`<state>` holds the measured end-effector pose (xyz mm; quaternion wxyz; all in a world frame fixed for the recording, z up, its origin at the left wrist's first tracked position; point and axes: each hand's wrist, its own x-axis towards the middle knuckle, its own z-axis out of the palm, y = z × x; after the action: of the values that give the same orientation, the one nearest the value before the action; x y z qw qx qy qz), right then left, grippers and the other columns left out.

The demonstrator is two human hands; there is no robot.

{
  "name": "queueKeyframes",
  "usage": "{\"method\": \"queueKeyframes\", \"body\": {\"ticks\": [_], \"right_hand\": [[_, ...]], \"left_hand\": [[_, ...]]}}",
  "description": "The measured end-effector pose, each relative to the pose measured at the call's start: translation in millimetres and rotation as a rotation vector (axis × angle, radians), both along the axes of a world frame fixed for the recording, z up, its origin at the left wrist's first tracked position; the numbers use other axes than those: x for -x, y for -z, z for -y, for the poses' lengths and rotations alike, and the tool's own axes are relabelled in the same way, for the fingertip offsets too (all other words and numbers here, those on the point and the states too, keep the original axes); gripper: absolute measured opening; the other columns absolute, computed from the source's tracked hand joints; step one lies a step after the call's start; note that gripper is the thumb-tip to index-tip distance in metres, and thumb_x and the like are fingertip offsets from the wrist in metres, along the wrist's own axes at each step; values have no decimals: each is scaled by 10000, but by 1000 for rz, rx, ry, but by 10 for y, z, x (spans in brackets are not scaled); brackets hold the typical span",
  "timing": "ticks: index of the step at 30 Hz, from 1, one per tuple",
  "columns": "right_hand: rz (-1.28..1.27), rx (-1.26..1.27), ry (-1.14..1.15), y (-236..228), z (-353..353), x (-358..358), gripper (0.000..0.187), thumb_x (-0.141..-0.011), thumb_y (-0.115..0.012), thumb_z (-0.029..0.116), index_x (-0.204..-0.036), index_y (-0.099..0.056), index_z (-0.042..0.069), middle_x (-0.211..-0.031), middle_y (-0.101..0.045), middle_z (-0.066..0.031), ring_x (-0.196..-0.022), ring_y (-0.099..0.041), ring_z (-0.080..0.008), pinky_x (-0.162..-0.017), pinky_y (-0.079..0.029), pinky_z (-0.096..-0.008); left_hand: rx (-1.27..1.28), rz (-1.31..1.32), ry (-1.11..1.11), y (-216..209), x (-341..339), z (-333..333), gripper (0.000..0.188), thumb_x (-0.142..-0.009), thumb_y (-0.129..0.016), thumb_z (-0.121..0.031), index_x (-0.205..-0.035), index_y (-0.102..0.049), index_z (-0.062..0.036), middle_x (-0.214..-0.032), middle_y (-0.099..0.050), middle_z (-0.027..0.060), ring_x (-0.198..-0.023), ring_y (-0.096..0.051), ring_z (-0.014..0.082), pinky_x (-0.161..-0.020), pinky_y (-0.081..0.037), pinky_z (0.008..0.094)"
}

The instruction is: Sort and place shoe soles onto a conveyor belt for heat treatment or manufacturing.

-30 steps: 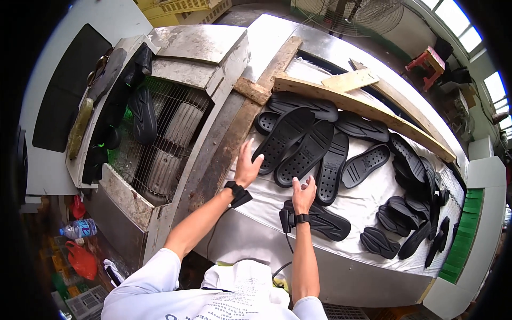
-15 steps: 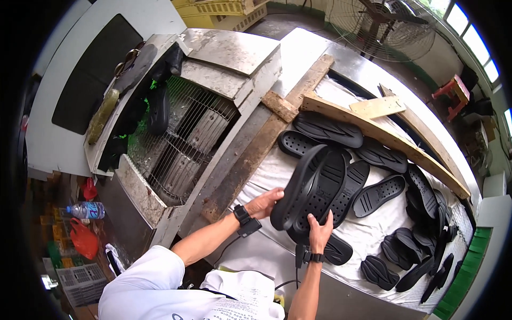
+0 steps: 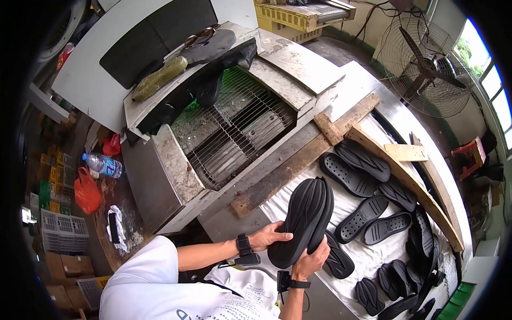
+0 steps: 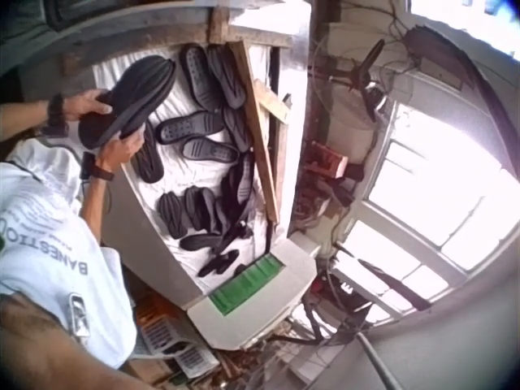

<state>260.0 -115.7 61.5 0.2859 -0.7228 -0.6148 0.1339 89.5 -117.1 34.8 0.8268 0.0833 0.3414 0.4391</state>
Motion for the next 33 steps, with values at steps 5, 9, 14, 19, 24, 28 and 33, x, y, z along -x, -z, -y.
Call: {"method": "queueKeyframes", "body": {"ticks": [5,9,14,19,24,28,33], "right_hand": [[-177,113,80,4,-23,136,478,-824,-732,76,-1280,-607,0,-1135,-652,-182,-1039,-624,-381,-924,-481,-443],[-375,145,55,98,22,-20,466,-838,-709,61,-1276,-600,-57,-1112,-693,-123,-954,-641,-197,-903,-500,-327],[-603,254,87,-60,56,52,435,-831,-708,44,-1243,-618,-64,-1062,-692,-99,-918,-635,-175,-880,-504,-311],[-228,47,52,-315,54,312,491,-802,-741,72,-1271,-614,2,-1130,-646,-158,-1035,-619,-334,-936,-482,-418],[20,-51,-361,-487,109,707,558,-766,-784,133,-1288,-611,39,-1235,-616,-146,-1183,-555,-351,-1023,-427,-466],[-80,22,-485,-550,67,614,518,-791,-810,218,-1254,-650,51,-1308,-608,-131,-1239,-540,-338,-1071,-400,-457],[-186,72,-305,-439,67,373,412,-835,-766,139,-1215,-649,31,-1241,-624,-157,-1129,-609,-325,-981,-489,-407]], "left_hand": [[-85,-283,-472,-317,585,-228,451,-922,-765,-225,-1227,-545,25,-1115,-653,96,-1001,-640,150,-913,-538,316],[-101,-683,-880,-26,1684,-738,442,-936,-732,-255,-1213,-573,51,-1102,-665,128,-990,-640,191,-878,-532,361],[-62,-2043,-938,301,2461,-1002,633,-883,-708,-140,-1393,-425,105,-1374,-491,290,-1268,-477,429,-1087,-391,489],[-423,-900,-519,-307,1135,-456,646,-943,-726,-222,-1448,-396,8,-1378,-486,146,-1255,-518,257,-1037,-478,401],[-286,-488,-311,-163,-133,8,579,-941,-728,-184,-1387,-416,13,-1248,-587,112,-1112,-590,160,-945,-518,323],[-179,-326,-465,-30,242,-505,326,-941,-668,-74,-1239,-571,14,-1122,-675,80,-943,-655,133,-860,-555,303],[-221,-570,-767,257,1502,-1622,357,-929,-743,-273,-1099,-637,23,-1058,-670,67,-912,-609,138,-829,-517,314]]}}
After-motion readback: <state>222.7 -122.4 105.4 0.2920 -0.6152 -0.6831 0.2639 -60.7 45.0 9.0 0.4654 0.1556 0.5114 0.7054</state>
